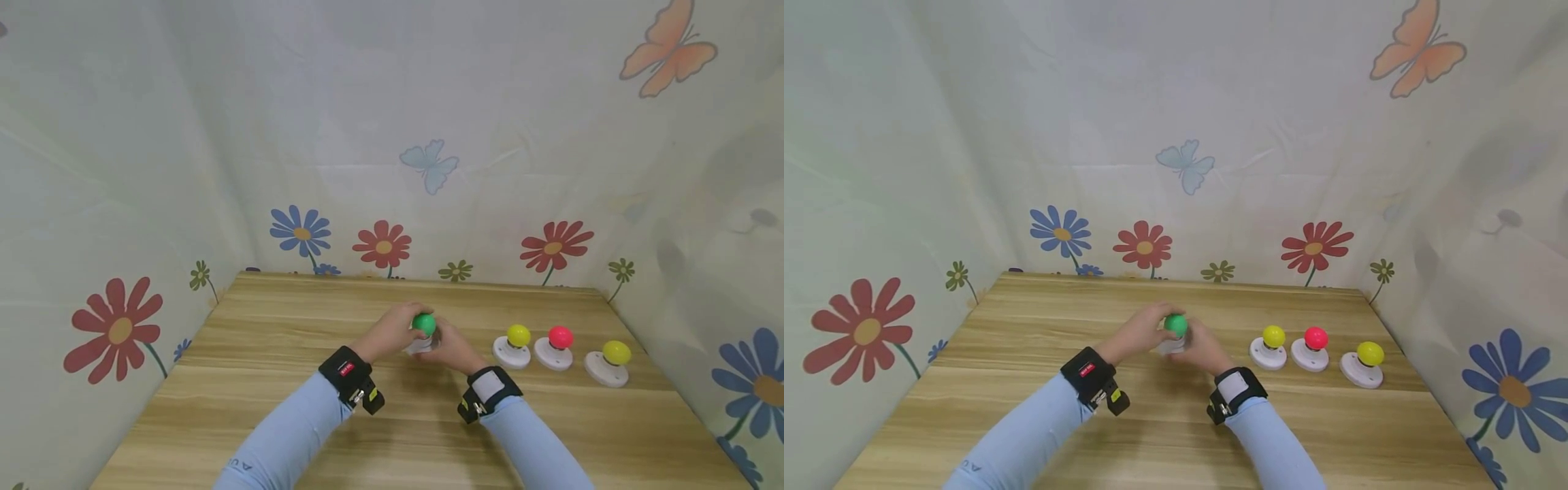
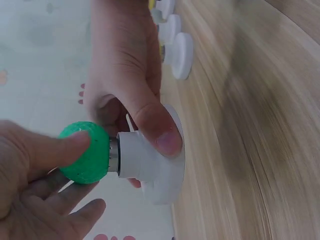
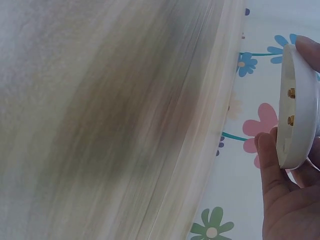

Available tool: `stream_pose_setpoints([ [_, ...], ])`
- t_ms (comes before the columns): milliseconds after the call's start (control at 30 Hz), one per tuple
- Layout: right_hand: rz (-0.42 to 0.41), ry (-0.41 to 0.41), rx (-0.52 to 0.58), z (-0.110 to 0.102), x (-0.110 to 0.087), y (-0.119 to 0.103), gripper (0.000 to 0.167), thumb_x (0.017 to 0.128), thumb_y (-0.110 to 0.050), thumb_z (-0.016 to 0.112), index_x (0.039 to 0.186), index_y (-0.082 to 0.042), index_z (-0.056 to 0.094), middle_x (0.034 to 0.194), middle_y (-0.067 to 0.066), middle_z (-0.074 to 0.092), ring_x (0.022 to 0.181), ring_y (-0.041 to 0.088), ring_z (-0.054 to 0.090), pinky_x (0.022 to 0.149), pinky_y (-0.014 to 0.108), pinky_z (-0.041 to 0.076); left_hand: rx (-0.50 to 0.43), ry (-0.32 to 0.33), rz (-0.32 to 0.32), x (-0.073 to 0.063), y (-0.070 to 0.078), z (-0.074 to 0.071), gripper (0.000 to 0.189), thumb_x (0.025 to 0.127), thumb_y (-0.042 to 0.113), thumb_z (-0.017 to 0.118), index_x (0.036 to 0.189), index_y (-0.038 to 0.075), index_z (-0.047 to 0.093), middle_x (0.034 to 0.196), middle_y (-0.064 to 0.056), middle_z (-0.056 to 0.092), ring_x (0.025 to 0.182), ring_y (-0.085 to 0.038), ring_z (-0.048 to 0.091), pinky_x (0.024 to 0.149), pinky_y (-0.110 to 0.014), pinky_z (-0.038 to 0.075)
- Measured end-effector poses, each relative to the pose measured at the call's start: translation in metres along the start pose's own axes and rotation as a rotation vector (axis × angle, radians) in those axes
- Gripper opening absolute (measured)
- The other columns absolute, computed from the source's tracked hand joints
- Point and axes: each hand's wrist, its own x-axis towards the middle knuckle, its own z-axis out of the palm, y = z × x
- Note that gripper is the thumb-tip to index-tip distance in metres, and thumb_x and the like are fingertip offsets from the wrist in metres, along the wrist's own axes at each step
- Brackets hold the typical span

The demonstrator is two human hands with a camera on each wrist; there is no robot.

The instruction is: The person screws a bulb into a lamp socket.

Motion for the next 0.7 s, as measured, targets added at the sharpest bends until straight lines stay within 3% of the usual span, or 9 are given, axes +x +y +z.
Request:
stream_pose_setpoints([
  [67, -0.009, 0.002, -0.001, 0.0, 0.0, 0.0, 0.068, 0.073, -0.02, 0.084, 0.131, -0.003, 0.052, 0.123, 0.013, 0.06, 0.115, 0.029, 0.056, 0.102, 0.05, 0.044, -0.035, -0.009, -0.012, 0.0, 0.0, -0.001, 0.064, 0.084, 0.012, 0.075, 0.141, 0.005, 0.046, 0.14, -0.012, 0.051, 0.129, -0.025, 0.05, 0.106, -0.037, 0.043],
  [167, -0.027, 0.003, 0.003, -0.001, 0.0, 0.0, 0.064, 0.074, -0.018, 0.084, 0.128, -0.002, 0.053, 0.119, 0.013, 0.062, 0.111, 0.028, 0.059, 0.099, 0.048, 0.046, -0.047, 0.033, -0.043, 0.0, 0.001, 0.001, 0.076, 0.083, 0.028, 0.078, 0.144, 0.004, 0.04, 0.141, -0.015, 0.046, 0.127, -0.027, 0.049, 0.106, -0.04, 0.043],
  [267, -0.038, -0.006, 0.015, -0.002, 0.0, -0.001, 0.063, 0.075, -0.017, 0.083, 0.129, -0.002, 0.053, 0.117, 0.013, 0.063, 0.107, 0.026, 0.061, 0.095, 0.046, 0.049, 0.064, 0.113, -0.072, -0.001, 0.001, 0.006, 0.075, 0.081, 0.049, 0.074, 0.135, 0.005, 0.046, 0.127, -0.012, 0.048, 0.111, -0.022, 0.052, 0.095, -0.034, 0.05],
  [367, -0.034, -0.016, 0.025, -0.002, -0.001, -0.003, 0.063, 0.075, -0.017, 0.083, 0.129, -0.002, 0.053, 0.116, 0.013, 0.062, 0.103, 0.024, 0.062, 0.094, 0.043, 0.05, 0.206, 0.173, -0.086, -0.003, 0.002, 0.01, 0.068, 0.079, 0.058, 0.071, 0.12, 0.007, 0.053, 0.11, -0.006, 0.047, 0.095, -0.017, 0.049, 0.083, -0.027, 0.052],
  [467, -0.027, -0.017, 0.023, -0.001, 0.0, -0.003, 0.063, 0.075, -0.018, 0.083, 0.128, -0.002, 0.054, 0.115, 0.014, 0.062, 0.101, 0.023, 0.061, 0.091, 0.041, 0.051, 0.256, 0.18, -0.086, -0.004, 0.004, 0.011, 0.06, 0.079, 0.057, 0.071, 0.111, 0.009, 0.054, 0.102, -0.003, 0.047, 0.089, -0.015, 0.048, 0.078, -0.024, 0.051],
  [700, -0.029, 0.008, -0.003, -0.001, 0.001, -0.002, 0.065, 0.072, -0.018, 0.084, 0.127, 0.0, 0.053, 0.116, 0.015, 0.061, 0.105, 0.025, 0.059, 0.095, 0.045, 0.049, 0.136, 0.116, -0.023, -0.002, 0.007, 0.006, 0.043, 0.085, 0.028, 0.075, 0.119, 0.006, 0.059, 0.116, -0.006, 0.054, 0.104, -0.018, 0.055, 0.091, -0.028, 0.051],
])
